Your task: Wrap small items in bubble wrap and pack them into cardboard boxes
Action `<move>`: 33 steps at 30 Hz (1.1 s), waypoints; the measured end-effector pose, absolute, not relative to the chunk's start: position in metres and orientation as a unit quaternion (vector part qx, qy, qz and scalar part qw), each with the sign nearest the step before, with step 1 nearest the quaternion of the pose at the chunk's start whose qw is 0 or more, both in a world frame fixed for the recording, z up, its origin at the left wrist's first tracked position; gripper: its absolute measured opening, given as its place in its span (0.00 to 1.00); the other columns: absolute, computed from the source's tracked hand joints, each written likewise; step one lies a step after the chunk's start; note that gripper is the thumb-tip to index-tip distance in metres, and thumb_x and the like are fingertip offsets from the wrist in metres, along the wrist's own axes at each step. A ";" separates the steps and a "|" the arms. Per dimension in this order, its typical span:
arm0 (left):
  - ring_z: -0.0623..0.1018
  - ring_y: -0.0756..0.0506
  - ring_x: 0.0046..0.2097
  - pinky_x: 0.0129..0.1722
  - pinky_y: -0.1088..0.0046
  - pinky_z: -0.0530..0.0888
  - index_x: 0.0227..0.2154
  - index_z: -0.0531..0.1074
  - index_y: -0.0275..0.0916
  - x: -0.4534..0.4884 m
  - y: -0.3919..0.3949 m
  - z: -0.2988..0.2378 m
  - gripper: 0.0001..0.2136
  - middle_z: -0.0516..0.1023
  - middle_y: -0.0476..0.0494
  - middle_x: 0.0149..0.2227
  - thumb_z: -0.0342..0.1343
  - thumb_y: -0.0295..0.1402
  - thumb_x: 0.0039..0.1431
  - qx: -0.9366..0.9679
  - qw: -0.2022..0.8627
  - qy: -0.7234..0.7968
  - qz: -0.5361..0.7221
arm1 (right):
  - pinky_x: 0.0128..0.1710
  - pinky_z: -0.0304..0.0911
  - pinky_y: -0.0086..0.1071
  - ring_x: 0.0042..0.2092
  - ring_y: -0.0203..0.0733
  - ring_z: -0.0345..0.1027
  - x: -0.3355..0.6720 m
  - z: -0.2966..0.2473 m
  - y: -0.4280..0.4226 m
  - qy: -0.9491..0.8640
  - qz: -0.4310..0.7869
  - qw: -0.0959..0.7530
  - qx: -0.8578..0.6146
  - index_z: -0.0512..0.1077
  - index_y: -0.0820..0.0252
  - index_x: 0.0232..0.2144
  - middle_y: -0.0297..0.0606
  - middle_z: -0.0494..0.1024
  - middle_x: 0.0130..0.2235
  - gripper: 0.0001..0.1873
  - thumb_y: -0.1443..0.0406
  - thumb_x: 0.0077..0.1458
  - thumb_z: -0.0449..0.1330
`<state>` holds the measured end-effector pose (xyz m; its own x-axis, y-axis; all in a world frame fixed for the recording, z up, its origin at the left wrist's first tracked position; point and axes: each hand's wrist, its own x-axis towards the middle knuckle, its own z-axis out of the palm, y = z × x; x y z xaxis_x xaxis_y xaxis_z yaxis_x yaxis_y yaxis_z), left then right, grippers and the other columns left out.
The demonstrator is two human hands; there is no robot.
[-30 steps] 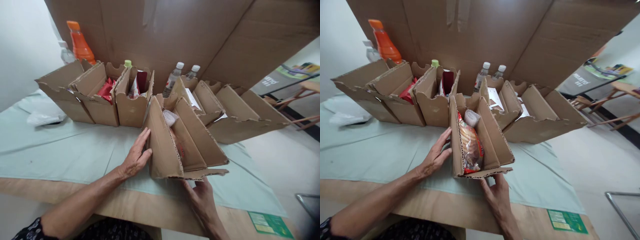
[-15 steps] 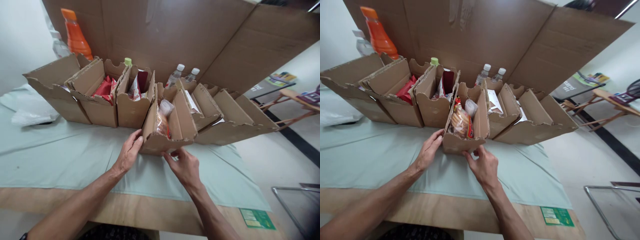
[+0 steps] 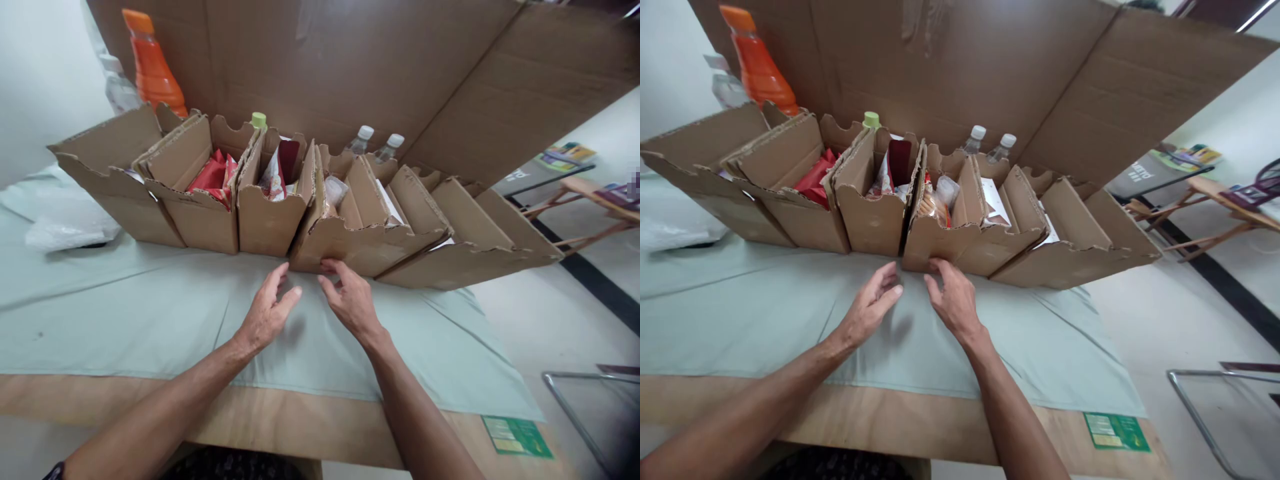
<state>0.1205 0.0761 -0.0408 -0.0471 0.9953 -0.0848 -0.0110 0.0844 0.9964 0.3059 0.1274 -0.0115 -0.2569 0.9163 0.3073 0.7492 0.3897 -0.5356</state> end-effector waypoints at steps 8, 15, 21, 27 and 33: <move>0.71 0.31 0.67 0.68 0.46 0.65 0.65 0.65 0.35 0.121 0.081 -0.038 0.33 0.69 0.27 0.67 0.62 0.38 0.56 0.419 0.548 0.521 0.503 | 0.40 0.76 0.43 0.39 0.48 0.80 0.311 -0.010 0.142 -0.778 0.154 0.302 -0.528 0.78 0.58 0.50 0.47 0.85 0.49 0.19 0.60 0.58 0.60; 0.75 0.34 0.65 0.68 0.49 0.67 0.55 0.72 0.37 0.117 0.089 -0.031 0.25 0.78 0.30 0.60 0.61 0.34 0.52 0.342 0.586 0.502 0.536 | 0.42 0.74 0.35 0.37 0.40 0.78 0.246 0.063 0.134 -0.793 0.170 0.360 -0.460 0.63 0.54 0.68 0.35 0.85 0.41 0.30 0.63 0.65 0.55; 0.76 0.33 0.64 0.66 0.48 0.70 0.53 0.74 0.37 0.087 0.074 -0.014 0.24 0.77 0.29 0.61 0.60 0.37 0.52 0.315 0.531 0.522 0.589 | 0.45 0.69 0.41 0.44 0.53 0.79 0.180 0.105 0.174 -0.821 0.050 0.181 -0.540 0.73 0.60 0.58 0.46 0.85 0.41 0.21 0.68 0.65 0.53; 0.75 0.32 0.64 0.65 0.49 0.70 0.53 0.75 0.39 0.042 0.005 -0.014 0.24 0.78 0.33 0.59 0.63 0.44 0.55 0.312 0.413 0.597 0.613 | 0.35 0.64 0.34 0.38 0.50 0.81 0.206 0.089 0.114 -0.819 0.006 0.174 -0.546 0.77 0.58 0.48 0.43 0.85 0.36 0.14 0.66 0.69 0.52; 0.77 0.33 0.61 0.65 0.47 0.70 0.57 0.72 0.38 0.026 -0.029 -0.025 0.29 0.76 0.31 0.62 0.66 0.45 0.54 0.320 0.380 0.625 0.602 | 0.30 0.64 0.30 0.26 0.38 0.74 0.269 0.075 -0.007 -0.851 0.018 0.312 -0.422 0.76 0.56 0.46 0.33 0.81 0.28 0.11 0.69 0.69 0.54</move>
